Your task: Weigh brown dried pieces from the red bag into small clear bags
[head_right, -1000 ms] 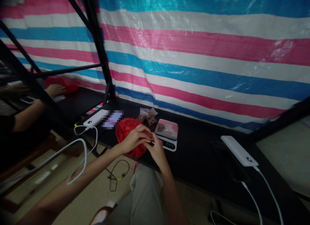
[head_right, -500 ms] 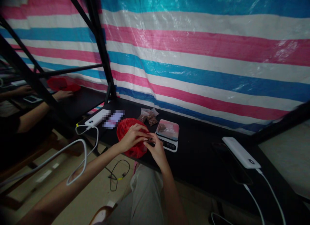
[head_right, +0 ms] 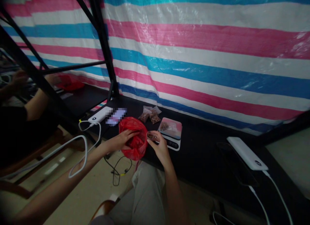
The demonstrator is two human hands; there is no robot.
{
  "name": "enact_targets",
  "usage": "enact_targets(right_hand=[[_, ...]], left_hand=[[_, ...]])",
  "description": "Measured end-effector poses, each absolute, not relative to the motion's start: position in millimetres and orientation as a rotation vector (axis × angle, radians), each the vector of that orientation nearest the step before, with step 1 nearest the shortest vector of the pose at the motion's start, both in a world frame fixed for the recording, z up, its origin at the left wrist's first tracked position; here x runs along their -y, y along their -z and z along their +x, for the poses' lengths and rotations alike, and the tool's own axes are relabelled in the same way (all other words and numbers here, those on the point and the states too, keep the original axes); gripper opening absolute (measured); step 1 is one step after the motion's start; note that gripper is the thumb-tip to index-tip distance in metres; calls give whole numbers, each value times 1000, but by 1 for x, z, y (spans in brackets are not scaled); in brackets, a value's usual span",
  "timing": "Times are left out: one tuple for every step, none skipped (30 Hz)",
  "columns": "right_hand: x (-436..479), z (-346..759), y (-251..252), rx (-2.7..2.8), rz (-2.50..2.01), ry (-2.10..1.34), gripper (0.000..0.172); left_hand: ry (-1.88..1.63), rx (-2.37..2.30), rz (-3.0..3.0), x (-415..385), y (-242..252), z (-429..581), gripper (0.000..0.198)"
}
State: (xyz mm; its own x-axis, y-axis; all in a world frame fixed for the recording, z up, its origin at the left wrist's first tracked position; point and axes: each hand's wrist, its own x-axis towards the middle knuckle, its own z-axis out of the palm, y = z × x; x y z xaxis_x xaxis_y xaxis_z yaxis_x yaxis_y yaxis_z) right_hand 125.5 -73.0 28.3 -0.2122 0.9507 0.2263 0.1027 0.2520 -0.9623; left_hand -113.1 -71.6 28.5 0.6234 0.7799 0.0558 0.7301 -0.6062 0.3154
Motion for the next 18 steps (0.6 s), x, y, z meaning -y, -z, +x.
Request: enact_targets(right_hand=[[76,121,-31,1593,-995,-1099,31],[80,117,-34,1646,-965,-1097,31],[84,112,-37,1706,-929,-1095,32],[88,107,-41,1767,-895,-1088,33],[92,102,-44,1822,-872,-1069,33],[95,98,-46,1872,-867,-1031,34],[97,95,-48,1920,-885,-970,34],[98,92,-49,1971,-920,-893,35],[99,90,-50,2022,-965,-809,35],[98,89,-50,2073,-1012,-727,34],[97,89,-49,2120,-1053,-657,33],[96,90,-48,2159,-1084,-606,32],[95,92,-47,2189,-1107,-573,30],[94,93,-45,2211,-1124,-553,29],[93,96,-43,2228,-1138,-541,28],[93,98,-41,2240,-1151,-531,27],[93,100,-39,2248,-1166,-520,26],[93,102,-37,2256,-1181,-506,26]], left_hand=[[-173,-1281,2575,70,-27,-113,83],[-70,-1328,2559,68,-27,-112,86],[31,-1364,2537,66,-27,-111,89],[120,-1385,2507,65,-27,-108,91],[196,-1393,2473,63,-28,-106,93],[255,-1396,2439,61,-29,-104,95],[298,-1395,2408,60,-29,-103,96],[325,-1391,2382,57,-29,-102,96],[340,-1389,2359,55,-30,-102,96],[349,-1386,2339,52,-30,-102,95],[353,-1378,2322,49,-31,-103,95],[346,-1360,2311,46,-32,-105,94],[328,-1332,2308,43,-33,-107,93],[302,-1304,2309,40,-34,-110,92],[271,-1285,2311,38,-35,-113,90],[242,-1287,2306,36,-36,-116,86],[220,-1303,2294,34,-37,-118,81],[210,-1328,2277,33,-36,-120,77]])
